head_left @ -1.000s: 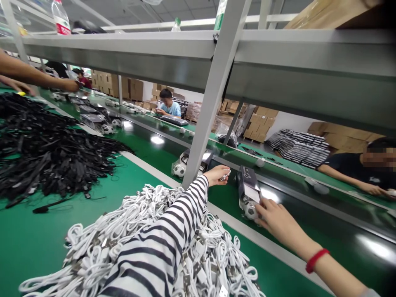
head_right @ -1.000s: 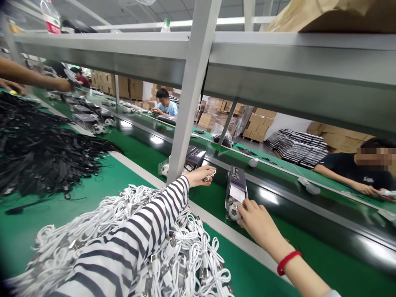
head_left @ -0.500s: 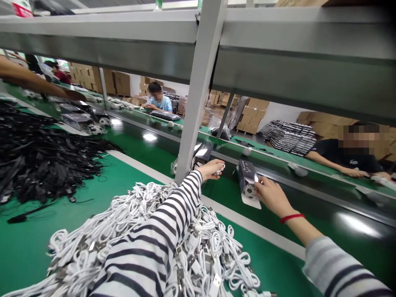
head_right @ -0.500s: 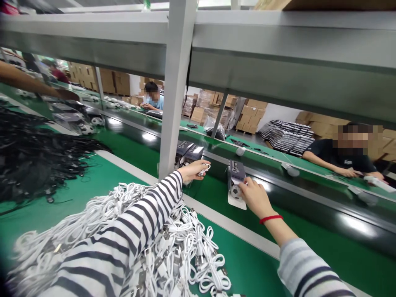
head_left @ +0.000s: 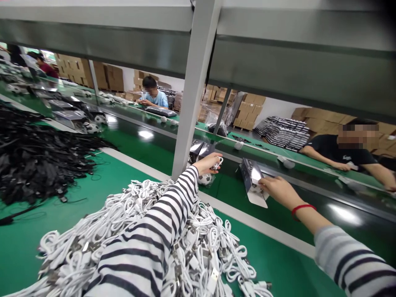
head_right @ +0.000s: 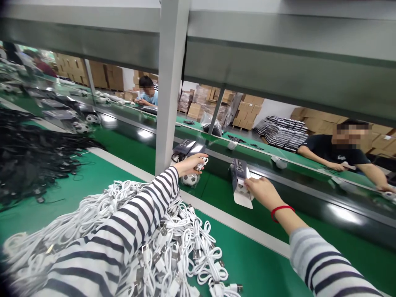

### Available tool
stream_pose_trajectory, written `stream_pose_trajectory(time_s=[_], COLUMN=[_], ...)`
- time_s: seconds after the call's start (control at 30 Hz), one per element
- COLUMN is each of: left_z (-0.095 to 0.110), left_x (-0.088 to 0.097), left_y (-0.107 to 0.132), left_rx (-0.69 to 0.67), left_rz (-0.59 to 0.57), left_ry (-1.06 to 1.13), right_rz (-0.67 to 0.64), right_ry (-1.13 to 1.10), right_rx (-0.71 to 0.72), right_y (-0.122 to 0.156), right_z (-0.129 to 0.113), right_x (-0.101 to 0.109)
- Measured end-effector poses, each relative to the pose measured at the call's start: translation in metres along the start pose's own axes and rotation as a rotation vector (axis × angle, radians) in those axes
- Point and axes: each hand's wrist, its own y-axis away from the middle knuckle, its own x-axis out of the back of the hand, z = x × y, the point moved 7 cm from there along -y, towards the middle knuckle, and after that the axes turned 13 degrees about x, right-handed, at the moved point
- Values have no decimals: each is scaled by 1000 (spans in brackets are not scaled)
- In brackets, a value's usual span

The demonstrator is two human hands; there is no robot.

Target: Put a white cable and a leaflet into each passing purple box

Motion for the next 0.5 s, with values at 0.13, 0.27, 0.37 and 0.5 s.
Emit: stream_pose_trajectory(time_s=[0.13, 0.27, 0.37, 0.5], left_z=[3, 12, 19, 14], left_x=[3, 16, 21, 7], left_y=[1, 3, 8, 8], left_rx=[-34, -147, -250, -249], left_rz=[39, 267, 537, 680], left_ry=[-60, -404, -751, -1024], right_rz=[60, 36, 3, -293], right_ry=[-237, -448, -447, -717], right_rx=[-228, -426, -412, -239], right_y=[9, 14, 21, 59], right_z=[26, 46, 39, -20], right_x=[-19, -39, -21, 22])
